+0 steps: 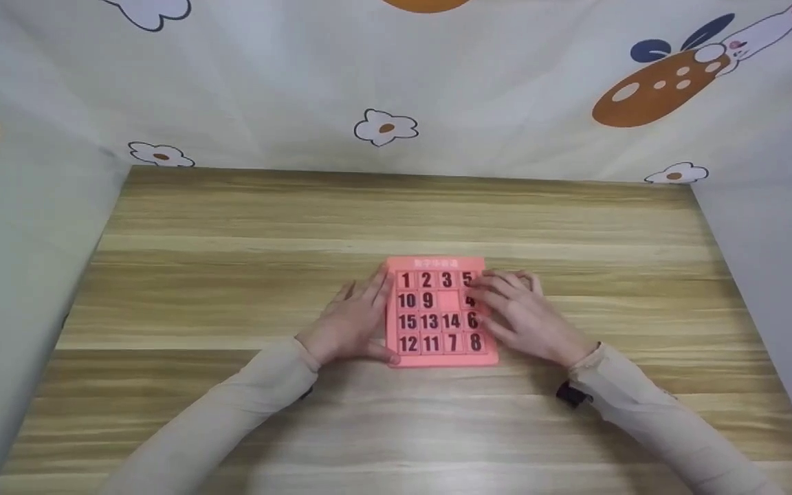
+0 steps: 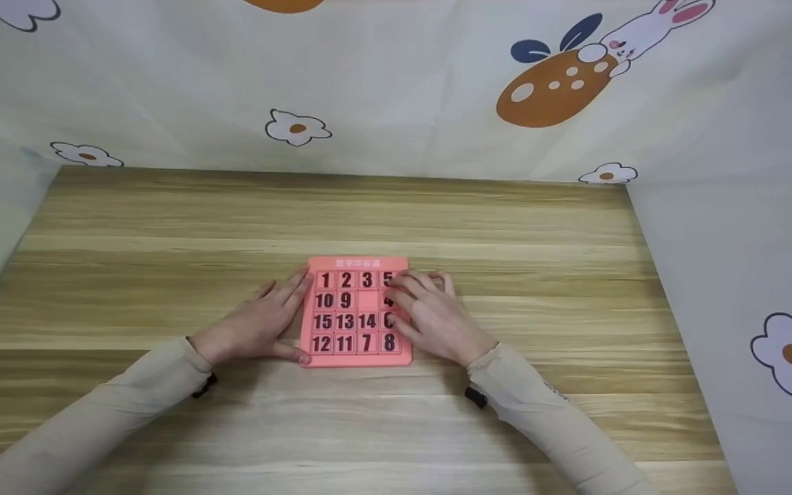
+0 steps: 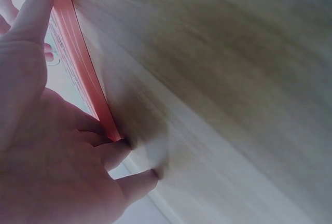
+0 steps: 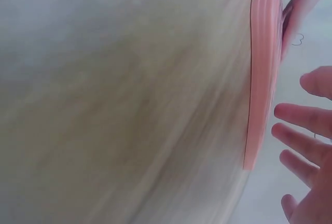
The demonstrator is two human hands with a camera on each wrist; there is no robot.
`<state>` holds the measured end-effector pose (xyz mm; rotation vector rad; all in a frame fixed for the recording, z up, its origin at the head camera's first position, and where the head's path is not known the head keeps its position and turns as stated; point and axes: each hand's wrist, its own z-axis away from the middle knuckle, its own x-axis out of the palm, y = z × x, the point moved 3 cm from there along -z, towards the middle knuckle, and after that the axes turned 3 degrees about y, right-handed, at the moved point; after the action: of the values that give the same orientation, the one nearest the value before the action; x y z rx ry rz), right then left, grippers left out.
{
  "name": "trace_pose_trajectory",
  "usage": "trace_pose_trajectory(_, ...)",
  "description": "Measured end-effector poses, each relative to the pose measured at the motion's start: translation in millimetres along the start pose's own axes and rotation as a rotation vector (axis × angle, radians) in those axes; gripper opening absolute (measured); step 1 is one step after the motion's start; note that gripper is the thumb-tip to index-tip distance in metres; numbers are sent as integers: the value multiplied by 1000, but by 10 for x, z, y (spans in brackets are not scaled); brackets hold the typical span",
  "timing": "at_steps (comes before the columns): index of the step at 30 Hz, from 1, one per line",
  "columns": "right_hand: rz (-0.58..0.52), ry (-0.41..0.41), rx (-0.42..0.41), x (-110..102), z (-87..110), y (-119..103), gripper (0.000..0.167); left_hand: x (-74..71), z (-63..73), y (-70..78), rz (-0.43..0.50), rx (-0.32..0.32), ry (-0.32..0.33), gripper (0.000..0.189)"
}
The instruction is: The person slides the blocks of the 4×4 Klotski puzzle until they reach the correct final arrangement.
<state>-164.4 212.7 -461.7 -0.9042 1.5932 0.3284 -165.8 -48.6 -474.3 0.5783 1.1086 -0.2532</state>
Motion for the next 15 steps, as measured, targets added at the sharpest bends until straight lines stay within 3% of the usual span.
trace_pose_trajectory(9,-27,-55,-42,85,-236,-70,44,2,-10,6,-6,-6,-14,131)
trace_pose_trajectory(15,-52,-176,-91,154,-294,-156,43,-3,-2,-3,-3,-13,-17,130)
